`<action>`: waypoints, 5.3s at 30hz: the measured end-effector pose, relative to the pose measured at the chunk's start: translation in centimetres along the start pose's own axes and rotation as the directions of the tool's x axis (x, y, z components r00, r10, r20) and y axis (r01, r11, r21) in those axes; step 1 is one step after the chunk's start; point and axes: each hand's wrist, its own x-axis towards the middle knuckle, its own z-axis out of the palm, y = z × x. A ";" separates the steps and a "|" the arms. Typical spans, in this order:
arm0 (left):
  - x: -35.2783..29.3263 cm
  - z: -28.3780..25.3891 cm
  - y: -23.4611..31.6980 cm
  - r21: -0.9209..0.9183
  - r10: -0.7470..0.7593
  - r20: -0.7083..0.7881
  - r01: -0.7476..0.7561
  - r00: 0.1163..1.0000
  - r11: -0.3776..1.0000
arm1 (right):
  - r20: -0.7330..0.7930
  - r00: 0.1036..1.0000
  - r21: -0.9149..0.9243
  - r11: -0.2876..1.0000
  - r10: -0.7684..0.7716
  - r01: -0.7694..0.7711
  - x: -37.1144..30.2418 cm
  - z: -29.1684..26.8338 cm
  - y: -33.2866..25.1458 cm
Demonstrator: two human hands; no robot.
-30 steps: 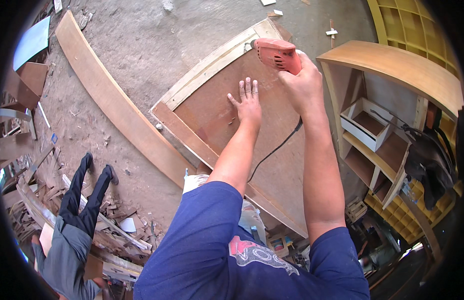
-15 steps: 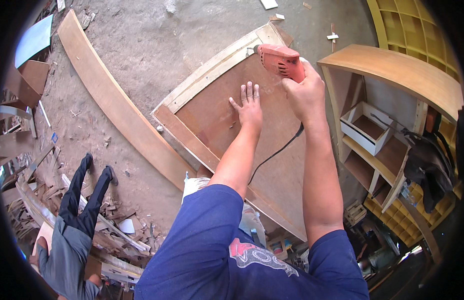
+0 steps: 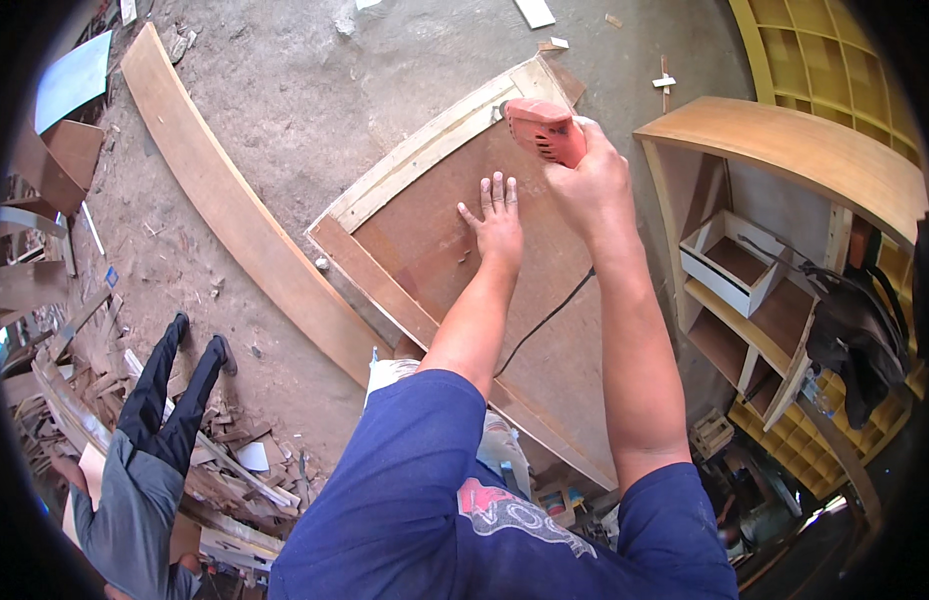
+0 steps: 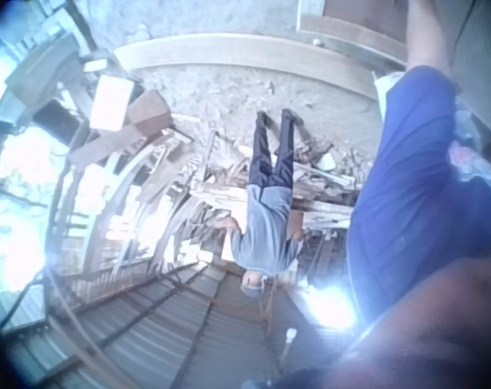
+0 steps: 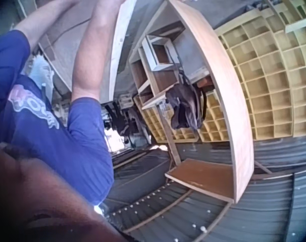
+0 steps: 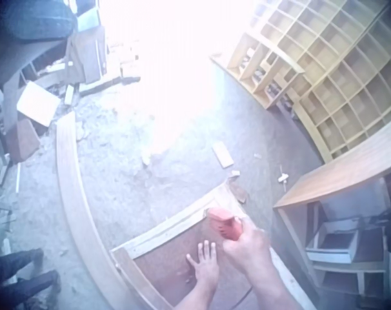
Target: The person attaches a back panel to a wooden cabinet frame by positioning the board and using a power drill to drive several screws through the panel into the frame.
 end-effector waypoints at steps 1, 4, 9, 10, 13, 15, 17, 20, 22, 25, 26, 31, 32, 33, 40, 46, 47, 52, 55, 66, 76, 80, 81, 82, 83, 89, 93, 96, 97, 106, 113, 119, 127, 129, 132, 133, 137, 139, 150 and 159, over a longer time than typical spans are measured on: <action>0.1 0.1 -0.1 0.008 -0.005 0.002 0.005 1.000 1.000 | -0.002 1.000 0.002 1.000 -0.003 0.003 0.0 -0.1 -0.3; -0.1 -0.2 0.1 -0.027 0.012 0.006 -0.012 1.000 1.000 | 0.005 1.000 -0.031 1.000 0.002 -0.001 -0.5 -0.3 0.2; 0.1 0.2 0.2 -0.006 0.003 -0.004 -0.003 1.000 1.000 | 0.004 1.000 0.099 0.995 0.016 -0.016 -1.3 -1.1 0.6; 0.1 0.1 0.2 -0.012 0.006 0.011 -0.006 1.000 1.000 | 0.006 1.000 0.098 0.995 0.016 -0.016 -1.6 -1.1 1.0; 0.3 0.6 -0.2 0.007 -0.014 -0.022 0.014 1.000 1.000 | -0.043 0.997 0.159 0.985 -0.061 0.067 -2.9 -0.8 1.6; 0.0 0.8 -0.3 0.007 -0.018 -0.045 0.018 0.999 1.000 | 0.064 0.997 0.273 0.961 0.039 -0.055 -4.2 -0.9 1.9; -0.2 0.6 -0.5 0.008 -0.023 -0.067 0.024 0.997 1.000 | 0.084 0.996 0.253 0.966 0.029 -0.049 -5.3 -0.3 2.7; -0.3 -0.6 0.3 -0.019 0.013 0.107 -0.011 0.994 1.000 | 0.162 0.985 0.285 0.953 0.054 -0.100 -6.5 0.1 3.1; -0.4 -0.6 1.1 -0.071 0.054 0.118 -0.045 0.992 0.996 | 0.140 0.990 0.347 0.937 0.002 -0.051 -7.0 1.0 3.5; 0.5 2.3 1.0 -0.050 0.031 0.114 -0.026 0.993 0.998 | 0.107 0.981 0.397 0.911 -0.164 0.109 -7.5 2.7 1.9; 1.5 5.1 -2.2 -0.764 0.058 -0.184 -0.180 0.981 0.619 | 0.239 0.957 0.414 0.909 -0.163 0.051 -8.0 3.2 -1.3; 0.5 4.0 0.6 -0.645 -0.124 -0.229 -0.246 0.965 -0.724 | 0.194 0.965 0.315 0.943 -0.177 0.109 -8.0 4.2 -0.2; -0.3 3.6 1.2 -0.385 -0.136 -0.178 -0.196 0.975 -0.902 | 0.162 0.965 0.287 0.945 -0.206 0.154 -8.0 4.3 0.1; -0.7 3.1 1.5 -0.288 -0.120 -0.181 -0.169 0.976 -0.943 | 0.160 0.965 0.283 0.947 -0.206 0.155 -8.0 4.4 0.3; -1.7 1.4 0.8 0.049 -0.119 -0.190 -0.112 0.975 -0.993 | 0.253 0.951 0.228 0.966 -0.180 0.122 -8.7 5.1 -0.6; -1.6 0.8 0.9 0.104 -0.124 -0.212 -0.104 0.969 -0.989 | 0.249 0.950 0.240 0.962 -0.189 0.129 -8.8 5.0 -0.5; -1.5 0.6 1.0 0.112 -0.124 -0.214 -0.101 0.969 -0.988 | 0.244 0.951 0.257 0.958 -0.192 0.128 -8.8 5.0 -0.4; -1.2 0.0 1.2 0.150 -0.121 -0.231 -0.088 0.965 -0.985 | 0.211 0.954 0.212 0.963 -0.212 0.167 -8.8 5.5 -0.3; -1.2 -0.3 0.9 0.167 -0.131 -0.234 -0.093 0.963 -0.982 | 0.184 0.956 0.178 0.965 -0.227 0.194 -9.1 6.0 -0.4; -1.4 -1.0 0.6 0.217 -0.146 -0.231 -0.095 0.962 -0.972 | 0.180 0.953 0.232 0.952 -0.244 0.200 -9.1 5.5 -0.5; -1.5 -1.2 0.8 0.183 -0.139 -0.229 -0.097 0.964 -0.978 | 0.168 0.951 0.287 0.936 -0.258 0.203 -9.2 5.4 0.1; -1.4 -1.1 0.6 0.160 -0.143 -0.221 -0.109 0.965 -0.981 | 0.209 0.956 0.253 0.956 -0.205 0.150 -9.1 5.6 -0.1; -1.4 -1.1 0.5 0.155 -0.142 -0.221 -0.109 0.965 -0.982 | 0.207 0.956 0.254 0.955 -0.206 0.151 -9.0 5.6 -0.2; -1.3 -1.2 0.5 0.154 -0.144 -0.219 -0.111 0.965 -0.982 | 0.220 0.954 0.227 0.961 -0.205 0.155 -8.9 5.5 -0.3; -1.3 -1.2 0.5 0.142 -0.148 -0.216 -0.119 0.965 -0.983 | 0.233 0.952 0.198 0.968 -0.201 0.156 -8.9 5.3 -0.3; -2.0 -1.0 -0.5 -0.362 -0.201 -0.160 -0.247 0.966 -0.899 | 0.242 0.946 -0.040 0.972 -0.213 0.229 -10.1 6.7 -1.9; -3.1 -0.4 -0.6 -0.617 -0.122 -0.204 -0.030 0.971 0.787 | 0.247 0.908 -0.138 0.916 -0.338 0.378 -11.3 7.6 -3.8; -2.3 0.1 -0.2 -0.219 -0.081 -0.185 0.039 0.979 0.975 | 0.284 0.892 -0.038 0.926 -0.351 0.376 -12.0 7.4 -4.7; -1.8 0.3 -0.5 -0.154 -0.087 -0.187 0.058 0.978 0.986 | 0.285 0.891 -0.017 0.927 -0.354 0.374 -12.0 7.5 -4.7; -0.7 0.6 1.3 0.031 -0.015 -0.232 0.022 0.973 0.999 | 0.225 0.920 -0.050 0.940 -0.320 0.338 -11.2 7.7 -4.2; -0.5 -0.2 -0.3 -0.066 0.038 -0.091 -0.044 0.995 0.997 | 0.182 0.908 0.039 0.926 -0.376 0.376 -12.5 8.1 -4.2; -1.3 -1.1 -2.1 -0.018 0.065 -0.114 -0.067 0.991 0.998 | 0.137 0.906 0.038 0.916 -0.400 0.399 -13.5 9.2 -4.7; -6.9 -2.9 -10.0 -0.466 0.300 -0.179 -0.349 0.937 0.813 | 0.256 0.949 -0.104 0.971 -0.183 0.215 -12.4 8.0 -6.7; -10.6 -2.6 -13.3 -0.656 0.306 -0.290 -0.421 0.907 0.627 | 0.237 0.938 -0.032 0.962 -0.255 0.270 -12.3 8.1 -7.3; -17.8 -4.4 -15.8 -0.661 0.219 -0.317 -0.381 0.923 0.646 | 0.260 0.948 -0.085 0.974 -0.182 0.210 -12.0 8.0 -6.4; -20.2 -5.4 -16.8 -0.647 0.223 -0.328 -0.390 0.918 0.655 | 0.247 0.950 -0.072 0.974 -0.192 0.215 -12.5 8.1 -6.1; -24.7 -10.8 -20.0 -0.955 -0.152 -0.138 -0.091 0.979 0.281 | 0.282 0.934 -0.106 0.960 -0.219 0.258 -15.4 8.8 -5.8; -24.3 -14.2 -19.0 -0.978 -0.221 -0.194 -0.169 0.956 0.126 | 0.294 0.933 -0.117 0.961 -0.206 0.249 -16.5 9.3 -4.8; -11.5 -21.2 -17.3 -0.648 0.182 -0.510 -0.515 0.840 0.561 | 0.279 0.946 0.081 0.977 0.166 -0.195 -16.4 11.4 -7.5; -6.4 -23.1 -19.4 -0.762 0.429 -0.433 -0.576 0.793 0.295 | 0.216 0.931 0.267 0.900 0.293 -0.345 -15.3 12.2 -11.1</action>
